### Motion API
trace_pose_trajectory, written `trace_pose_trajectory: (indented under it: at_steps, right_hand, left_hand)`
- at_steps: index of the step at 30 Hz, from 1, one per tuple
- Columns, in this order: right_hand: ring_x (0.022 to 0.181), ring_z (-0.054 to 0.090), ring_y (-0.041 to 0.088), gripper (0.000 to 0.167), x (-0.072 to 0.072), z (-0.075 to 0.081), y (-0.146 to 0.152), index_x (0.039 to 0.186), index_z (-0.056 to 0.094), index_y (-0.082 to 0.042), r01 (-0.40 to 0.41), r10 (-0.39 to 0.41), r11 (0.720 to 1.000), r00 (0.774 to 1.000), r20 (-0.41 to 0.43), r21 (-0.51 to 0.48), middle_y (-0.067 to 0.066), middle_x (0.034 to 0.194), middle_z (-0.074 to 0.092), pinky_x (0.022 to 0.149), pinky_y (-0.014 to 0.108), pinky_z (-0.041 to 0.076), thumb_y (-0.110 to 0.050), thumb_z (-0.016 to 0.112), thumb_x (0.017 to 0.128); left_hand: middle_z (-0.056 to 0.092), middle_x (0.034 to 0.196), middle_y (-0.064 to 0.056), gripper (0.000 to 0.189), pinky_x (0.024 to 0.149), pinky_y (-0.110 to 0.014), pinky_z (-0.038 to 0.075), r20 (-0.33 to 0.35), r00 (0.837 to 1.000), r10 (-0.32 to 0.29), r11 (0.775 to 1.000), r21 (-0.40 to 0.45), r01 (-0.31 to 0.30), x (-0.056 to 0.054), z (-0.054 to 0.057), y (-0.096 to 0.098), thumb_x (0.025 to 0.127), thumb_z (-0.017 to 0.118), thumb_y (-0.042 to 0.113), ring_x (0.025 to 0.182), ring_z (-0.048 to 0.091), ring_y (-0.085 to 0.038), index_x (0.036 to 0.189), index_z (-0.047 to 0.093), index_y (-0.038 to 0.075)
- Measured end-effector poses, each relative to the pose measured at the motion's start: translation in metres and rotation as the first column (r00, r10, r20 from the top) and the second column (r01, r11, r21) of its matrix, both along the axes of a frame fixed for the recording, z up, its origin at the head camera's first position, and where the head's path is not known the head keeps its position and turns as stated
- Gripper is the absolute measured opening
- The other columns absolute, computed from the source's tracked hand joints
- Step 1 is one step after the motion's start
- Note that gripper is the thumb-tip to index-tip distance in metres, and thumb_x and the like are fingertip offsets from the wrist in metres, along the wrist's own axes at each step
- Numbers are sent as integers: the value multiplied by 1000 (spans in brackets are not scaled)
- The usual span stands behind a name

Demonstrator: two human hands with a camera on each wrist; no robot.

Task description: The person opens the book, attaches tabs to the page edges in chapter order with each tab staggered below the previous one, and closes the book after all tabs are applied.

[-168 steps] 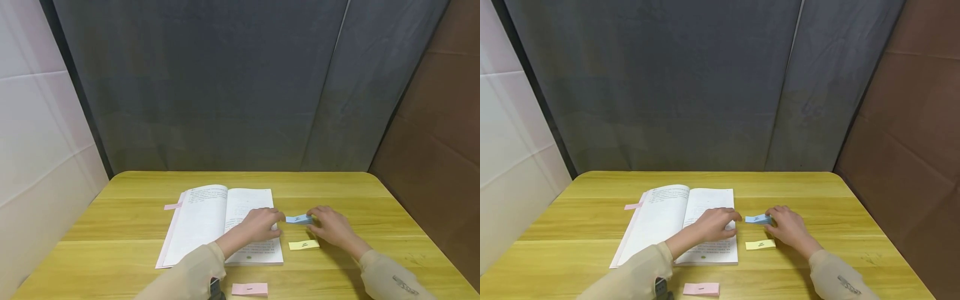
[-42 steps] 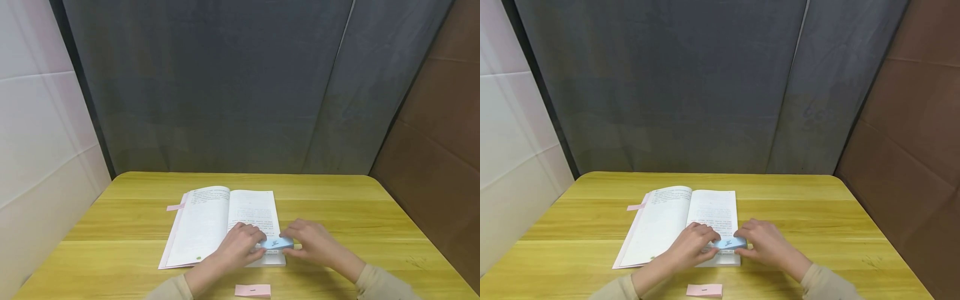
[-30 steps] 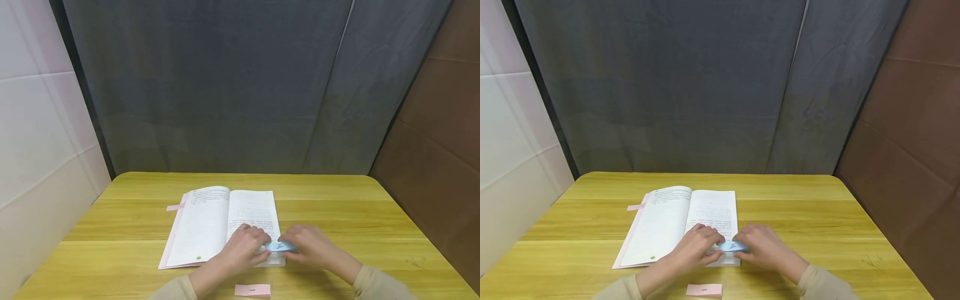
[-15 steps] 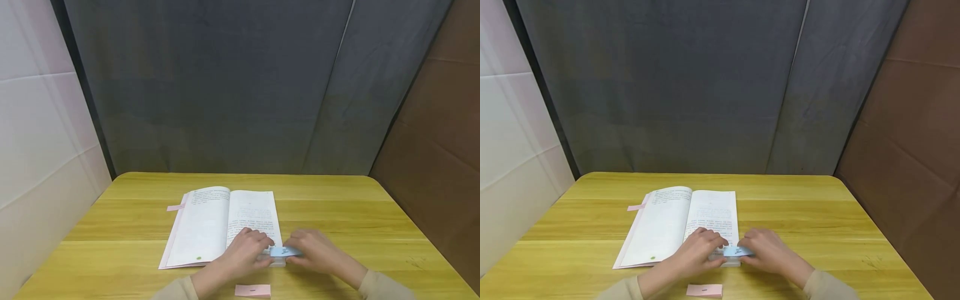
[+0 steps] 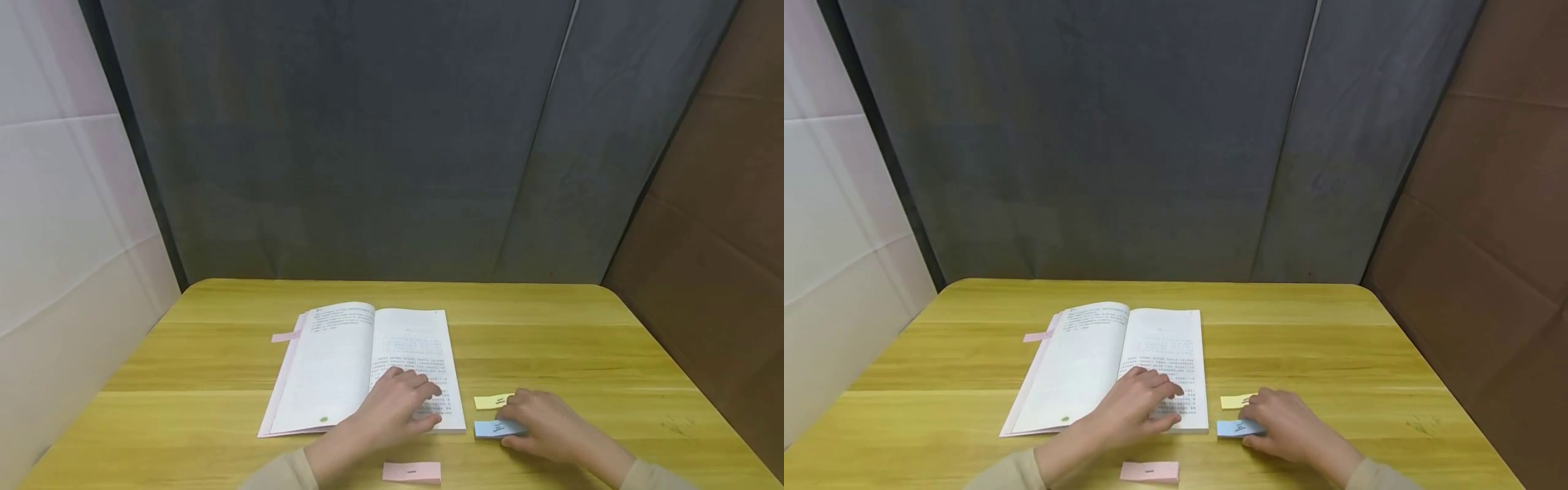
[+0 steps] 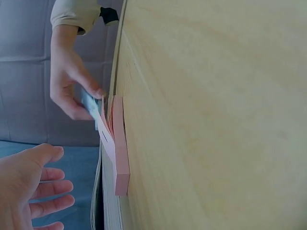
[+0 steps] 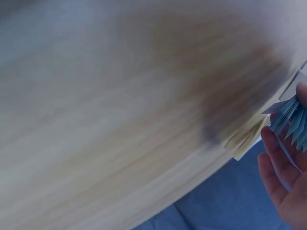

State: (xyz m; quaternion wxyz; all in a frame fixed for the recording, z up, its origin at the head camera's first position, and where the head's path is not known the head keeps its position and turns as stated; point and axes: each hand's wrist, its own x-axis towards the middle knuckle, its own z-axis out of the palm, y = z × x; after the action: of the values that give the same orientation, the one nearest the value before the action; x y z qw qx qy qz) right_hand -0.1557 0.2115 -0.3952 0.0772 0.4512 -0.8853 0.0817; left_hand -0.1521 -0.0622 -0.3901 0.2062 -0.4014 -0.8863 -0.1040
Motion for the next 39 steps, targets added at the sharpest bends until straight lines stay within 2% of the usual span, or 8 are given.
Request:
trace_pose_trajectory:
  at_steps: [10, 20, 26, 29, 32, 36, 39]
  right_hand:
    - [64, 39, 0, 19, 0, -8, 2, 83, 65, -17, 50, -51, 998, 998, 23, 25, -16, 74, 48, 50, 21, 37, -32, 69, 72]
    - [67, 43, 1, 26, -3, -8, 3, 88, 66, -15, 50, -50, 999, 999, 17, 7, -12, 81, 55, 53, 23, 40, -37, 67, 74]
    - [64, 47, 1, 22, -10, -3, 3, 83, 66, -16, 56, -66, 991, 995, -78, -120, -11, 77, 57, 51, 20, 40, -34, 70, 72]
    - [66, 50, 5, 19, -16, 0, 4, 83, 65, -15, 91, -104, 989, 989, -107, -114, -9, 78, 57, 51, 22, 42, -29, 70, 72]
    - [68, 50, 7, 22, -21, 2, 7, 86, 65, -15, 139, -143, 988, 987, -72, -60, -8, 80, 56, 52, 25, 43, -30, 70, 71]
    - [66, 46, 4, 25, -28, 1, 10, 89, 65, -17, 171, -170, 985, 984, 45, -4, -11, 80, 55, 50, 24, 39, -35, 70, 71]
    - [66, 45, 3, 25, -33, -1, 11, 91, 65, -18, 176, -177, 984, 979, 104, 19, -11, 82, 54, 49, 22, 37, -34, 70, 72]
  left_hand:
    - [60, 86, 8, 28, 72, -28, 41, 3, 1000, 5, 1000, -13, -5, 0, 0, 0, 76, 63, 38, 78, 55, -7, 95, 65, 17]
    - [60, 85, 9, 26, 72, -28, 41, 5, 1000, 2, 1000, 1, -2, -1, -2, 0, 77, 63, 37, 76, 54, -6, 93, 65, 18]
    - [60, 84, 9, 26, 71, -27, 41, -4, 1000, 0, 1000, 0, 0, -1, -1, 0, 77, 63, 37, 75, 54, -6, 93, 65, 18]
    - [60, 84, 9, 25, 70, -27, 40, -7, 1000, 3, 1000, -3, -3, -1, -1, -1, 77, 63, 37, 75, 54, -6, 92, 65, 18]
    - [60, 84, 9, 24, 70, -27, 40, -8, 1000, 4, 1000, -4, -4, 0, -1, -1, 77, 63, 37, 75, 54, -6, 92, 66, 18]
    - [60, 84, 10, 24, 70, -27, 40, -14, 1000, 4, 1000, -6, -4, 0, -1, -1, 77, 63, 37, 76, 54, -6, 92, 66, 18]
    - [60, 83, 10, 24, 70, -27, 41, -19, 1000, 4, 1000, -8, -4, 0, -1, -2, 77, 63, 37, 75, 54, -6, 91, 66, 18]
